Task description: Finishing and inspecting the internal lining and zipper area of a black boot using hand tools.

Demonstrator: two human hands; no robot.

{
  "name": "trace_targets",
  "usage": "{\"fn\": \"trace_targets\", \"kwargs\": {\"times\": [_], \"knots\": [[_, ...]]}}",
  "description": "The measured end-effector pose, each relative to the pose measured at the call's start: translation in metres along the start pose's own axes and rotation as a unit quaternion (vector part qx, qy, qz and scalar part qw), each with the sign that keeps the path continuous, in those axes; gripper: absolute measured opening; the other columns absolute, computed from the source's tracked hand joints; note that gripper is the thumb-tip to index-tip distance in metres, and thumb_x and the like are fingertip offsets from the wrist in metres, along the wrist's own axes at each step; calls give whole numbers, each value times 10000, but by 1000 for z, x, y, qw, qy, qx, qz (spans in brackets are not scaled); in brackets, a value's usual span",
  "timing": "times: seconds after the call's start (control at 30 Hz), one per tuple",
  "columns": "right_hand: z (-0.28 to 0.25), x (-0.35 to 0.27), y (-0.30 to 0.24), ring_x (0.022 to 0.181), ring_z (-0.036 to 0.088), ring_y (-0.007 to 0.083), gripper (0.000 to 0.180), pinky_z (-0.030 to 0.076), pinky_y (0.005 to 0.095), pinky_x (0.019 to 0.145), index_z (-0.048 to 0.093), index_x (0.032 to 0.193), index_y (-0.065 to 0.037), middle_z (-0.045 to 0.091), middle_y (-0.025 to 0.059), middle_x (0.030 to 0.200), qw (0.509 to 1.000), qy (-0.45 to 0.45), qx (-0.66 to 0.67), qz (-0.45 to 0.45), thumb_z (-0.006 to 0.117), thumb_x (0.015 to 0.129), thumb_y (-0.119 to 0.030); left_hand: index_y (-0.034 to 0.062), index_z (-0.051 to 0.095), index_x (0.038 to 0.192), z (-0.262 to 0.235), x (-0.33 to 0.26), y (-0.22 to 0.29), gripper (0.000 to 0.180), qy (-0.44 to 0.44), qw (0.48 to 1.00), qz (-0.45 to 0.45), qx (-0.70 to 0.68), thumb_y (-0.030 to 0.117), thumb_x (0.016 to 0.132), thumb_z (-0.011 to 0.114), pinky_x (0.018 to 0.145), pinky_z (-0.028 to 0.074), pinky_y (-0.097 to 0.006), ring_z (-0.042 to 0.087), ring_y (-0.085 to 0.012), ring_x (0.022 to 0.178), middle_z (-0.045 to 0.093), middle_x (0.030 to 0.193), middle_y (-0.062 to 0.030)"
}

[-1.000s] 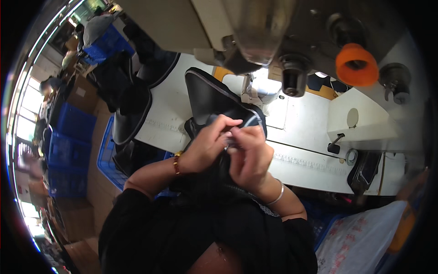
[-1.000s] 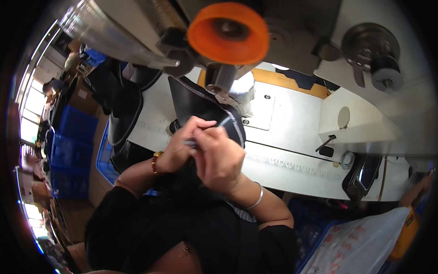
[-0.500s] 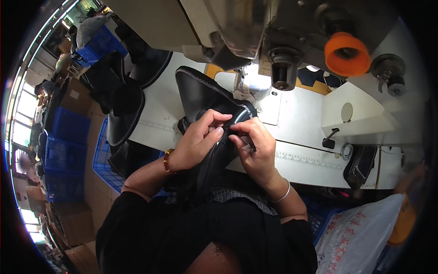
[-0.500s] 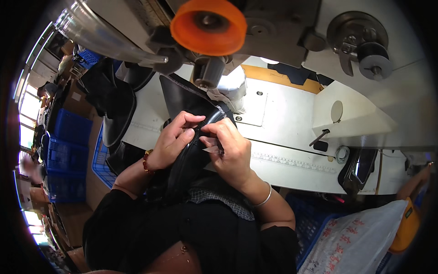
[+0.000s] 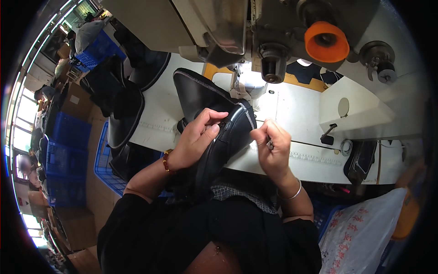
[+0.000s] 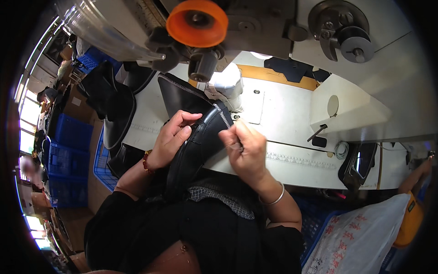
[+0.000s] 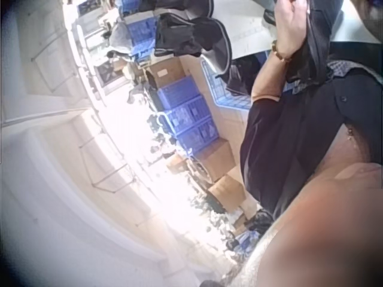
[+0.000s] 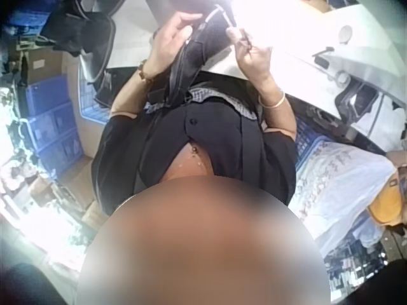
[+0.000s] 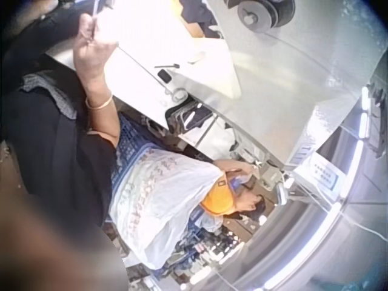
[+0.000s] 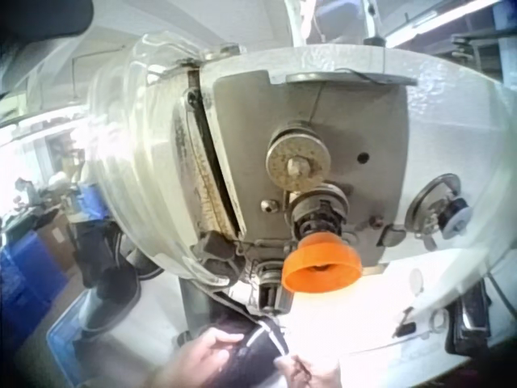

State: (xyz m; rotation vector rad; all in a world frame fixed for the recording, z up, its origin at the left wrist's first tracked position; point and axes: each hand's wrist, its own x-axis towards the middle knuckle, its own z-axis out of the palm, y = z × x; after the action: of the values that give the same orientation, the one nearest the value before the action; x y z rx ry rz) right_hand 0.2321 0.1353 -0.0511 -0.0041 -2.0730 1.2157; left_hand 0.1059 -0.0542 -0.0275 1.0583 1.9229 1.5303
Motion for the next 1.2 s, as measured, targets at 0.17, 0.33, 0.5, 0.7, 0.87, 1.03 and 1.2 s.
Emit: {"fn": "trace_targets", "kwargs": {"times": [0.17,0.33,0.5,0.7,0.87,1.03,1.2], "knots": [[14,2,-4,678,664,250,108,533,344,599,655,949,-32,636,103,863,999,17,-19,-21,721,863,-31,-14,545,1328,1,0,-1,336,1,1000,-6,-3,108,1018,495,937,480,-272,587,-102,1058,606,1189,-80],[26,6,-6,688,671,262,143,526,345,580,651,980,-46,642,81,883,999,-13,12,-51,711,853,-19,-20,539,1331,5,1,0,339,-1,1000,8,-30,105,1018,508,943,484,-271,596,-101,1059,603,1205,-83],[23,15,-10,668,667,250,205,525,339,564,636,924,-34,632,71,892,990,-51,-97,-85,722,757,48,-12,545,1329,3,0,-1,333,-3,1000,9,-13,109,1020,509,924,485,-266,590,-91,1023,595,1179,-73],[23,24,-10,550,585,254,196,475,379,511,589,907,-86,544,65,819,973,-97,-157,-141,713,760,-50,0,553,1325,4,-2,-2,327,3,1000,15,12,115,1024,503,915,481,-265,579,-90,1006,593,1148,-66],[12,4,-15,620,639,250,247,497,355,545,589,916,-96,593,75,852,964,-227,53,-125,790,773,-109,4,558,1326,2,-1,-4,327,9,1000,9,-24,126,1028,499,917,478,-272,580,-95,1026,599,1175,-67],[12,-10,-15,763,689,269,235,529,341,632,608,1071,-72,673,99,920,995,-46,-77,50,739,900,-168,6,558,1330,4,-3,-4,329,13,999,-3,-46,132,1035,485,933,464,-265,580,-96,1060,605,1206,-69],[18,-15,-11,757,660,263,398,512,355,626,619,1268,-70,628,96,916,992,-15,-122,-6,706,880,-94,-5,551,1335,5,-2,-5,332,16,999,9,-38,121,1036,477,954,454,-262,572,-98,1099,604,1210,-72]]}}
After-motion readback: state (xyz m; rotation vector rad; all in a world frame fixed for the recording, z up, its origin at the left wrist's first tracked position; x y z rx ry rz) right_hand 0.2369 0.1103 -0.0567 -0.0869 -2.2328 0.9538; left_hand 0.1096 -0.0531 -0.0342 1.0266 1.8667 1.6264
